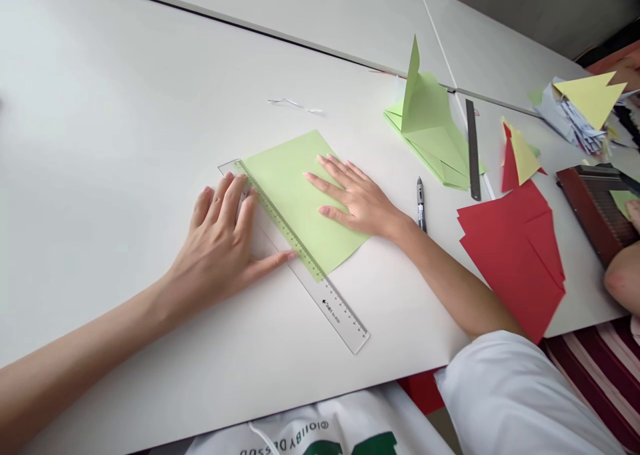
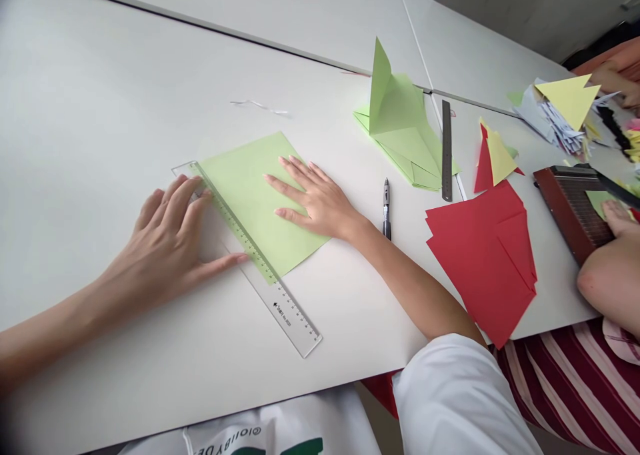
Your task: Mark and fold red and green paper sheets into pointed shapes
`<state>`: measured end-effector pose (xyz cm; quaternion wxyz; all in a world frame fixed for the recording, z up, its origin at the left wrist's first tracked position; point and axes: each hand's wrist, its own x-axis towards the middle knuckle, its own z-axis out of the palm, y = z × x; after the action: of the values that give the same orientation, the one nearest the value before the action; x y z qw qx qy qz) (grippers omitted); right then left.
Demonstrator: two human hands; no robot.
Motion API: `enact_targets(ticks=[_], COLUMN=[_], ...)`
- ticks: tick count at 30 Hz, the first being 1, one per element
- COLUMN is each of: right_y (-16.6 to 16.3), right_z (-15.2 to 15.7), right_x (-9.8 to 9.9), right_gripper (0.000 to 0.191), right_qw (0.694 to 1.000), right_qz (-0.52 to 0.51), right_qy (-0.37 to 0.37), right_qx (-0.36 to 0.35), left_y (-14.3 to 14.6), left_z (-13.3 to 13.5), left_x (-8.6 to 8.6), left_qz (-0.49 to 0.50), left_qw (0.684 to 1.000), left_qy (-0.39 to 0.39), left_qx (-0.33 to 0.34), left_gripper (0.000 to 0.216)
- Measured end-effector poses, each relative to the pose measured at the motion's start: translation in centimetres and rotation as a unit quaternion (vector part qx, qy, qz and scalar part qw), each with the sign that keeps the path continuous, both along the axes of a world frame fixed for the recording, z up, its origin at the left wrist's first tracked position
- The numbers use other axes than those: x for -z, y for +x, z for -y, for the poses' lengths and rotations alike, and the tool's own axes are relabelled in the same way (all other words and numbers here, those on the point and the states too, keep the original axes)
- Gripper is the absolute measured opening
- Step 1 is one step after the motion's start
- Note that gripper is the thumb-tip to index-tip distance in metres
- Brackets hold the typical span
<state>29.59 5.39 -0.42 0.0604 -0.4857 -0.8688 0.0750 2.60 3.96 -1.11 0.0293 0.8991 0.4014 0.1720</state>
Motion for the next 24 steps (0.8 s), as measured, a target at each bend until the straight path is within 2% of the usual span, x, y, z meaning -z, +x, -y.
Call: enact_targets(ticks=[6, 24], right_y=[-0.13, -0.09], right_z=[0.09, 0.10], right_x=[-0.29, -0.32], right_gripper=[0.060, 0.060], right_qw=[1.000, 1.000], right_qz=[0.019, 0.020], right_qy=[-0.004, -0.002], right_qx=[0.008, 0.005], left_y=[0.10, -0.09], left_z=[0.07, 0.07], left_x=[-0.50, -0.26], left_qz=[0.011, 0.002], left_qw=[0.999, 1.000], left_qy=[-0.033, -0.021], left_qx=[0.006, 0.005], left_gripper=[0.082, 0.084])
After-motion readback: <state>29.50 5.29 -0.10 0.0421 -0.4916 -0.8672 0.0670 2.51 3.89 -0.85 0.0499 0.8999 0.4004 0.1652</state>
